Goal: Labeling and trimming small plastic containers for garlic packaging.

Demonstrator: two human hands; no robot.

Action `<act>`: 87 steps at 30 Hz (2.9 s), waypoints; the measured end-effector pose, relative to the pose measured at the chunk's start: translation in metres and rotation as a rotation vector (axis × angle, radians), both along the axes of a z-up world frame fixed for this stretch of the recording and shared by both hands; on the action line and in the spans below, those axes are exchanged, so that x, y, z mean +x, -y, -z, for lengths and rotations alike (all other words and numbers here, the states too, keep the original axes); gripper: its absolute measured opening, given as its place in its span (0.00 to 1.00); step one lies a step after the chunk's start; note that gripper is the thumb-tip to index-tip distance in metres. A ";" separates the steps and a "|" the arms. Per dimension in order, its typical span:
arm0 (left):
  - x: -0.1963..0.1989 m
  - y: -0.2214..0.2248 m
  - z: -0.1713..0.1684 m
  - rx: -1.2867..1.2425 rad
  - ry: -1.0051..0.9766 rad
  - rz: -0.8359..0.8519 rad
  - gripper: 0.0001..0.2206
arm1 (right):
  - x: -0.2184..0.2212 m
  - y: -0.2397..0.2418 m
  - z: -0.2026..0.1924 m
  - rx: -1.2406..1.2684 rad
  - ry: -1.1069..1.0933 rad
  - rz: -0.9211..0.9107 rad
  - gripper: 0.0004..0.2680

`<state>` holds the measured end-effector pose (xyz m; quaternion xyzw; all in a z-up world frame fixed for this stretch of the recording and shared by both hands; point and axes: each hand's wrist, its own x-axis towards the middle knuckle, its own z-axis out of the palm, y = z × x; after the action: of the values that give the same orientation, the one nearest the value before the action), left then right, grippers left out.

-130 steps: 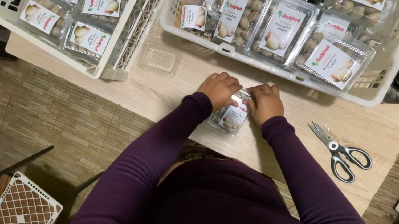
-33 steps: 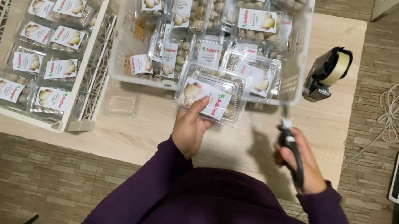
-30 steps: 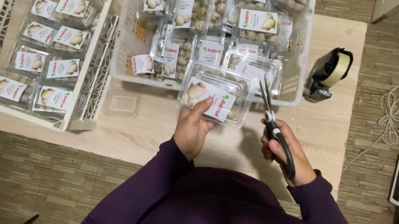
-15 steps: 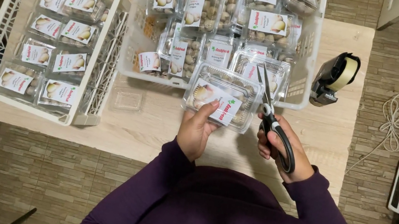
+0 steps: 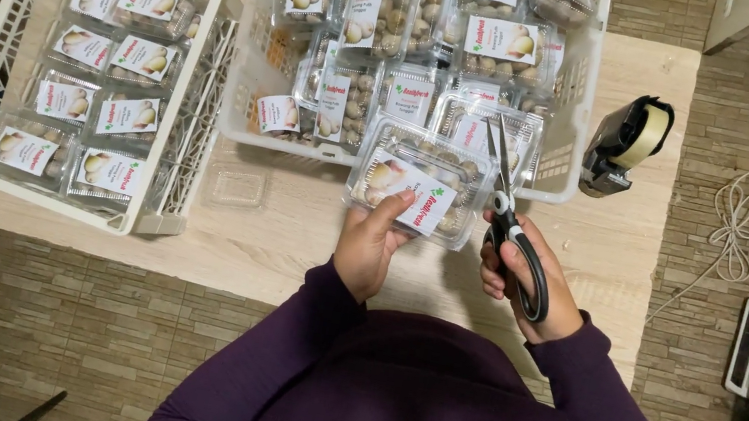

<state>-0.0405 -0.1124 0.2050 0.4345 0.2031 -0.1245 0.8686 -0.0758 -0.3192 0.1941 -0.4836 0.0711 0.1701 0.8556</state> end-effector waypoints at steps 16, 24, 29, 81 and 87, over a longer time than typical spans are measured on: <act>0.020 -0.031 0.008 0.142 0.009 0.169 0.28 | -0.001 0.015 0.016 -0.008 -0.016 -0.062 0.16; 0.030 -0.041 -0.004 0.178 -0.054 0.206 0.31 | -0.001 0.018 0.016 -0.041 -0.024 -0.094 0.16; 0.034 -0.048 -0.009 0.197 -0.078 0.243 0.30 | -0.001 0.014 0.009 -0.049 -0.020 -0.118 0.18; 0.038 -0.035 0.007 0.240 0.039 0.487 0.21 | 0.034 0.007 0.009 -0.172 0.044 -0.132 0.15; 0.046 -0.051 0.026 0.251 0.051 0.536 0.21 | 0.036 0.011 -0.008 -0.152 0.009 -0.202 0.15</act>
<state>0.0056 -0.0610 0.1792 0.5798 0.0728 -0.3124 0.7489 -0.0394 -0.3306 0.2024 -0.5525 0.0310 0.2475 0.7953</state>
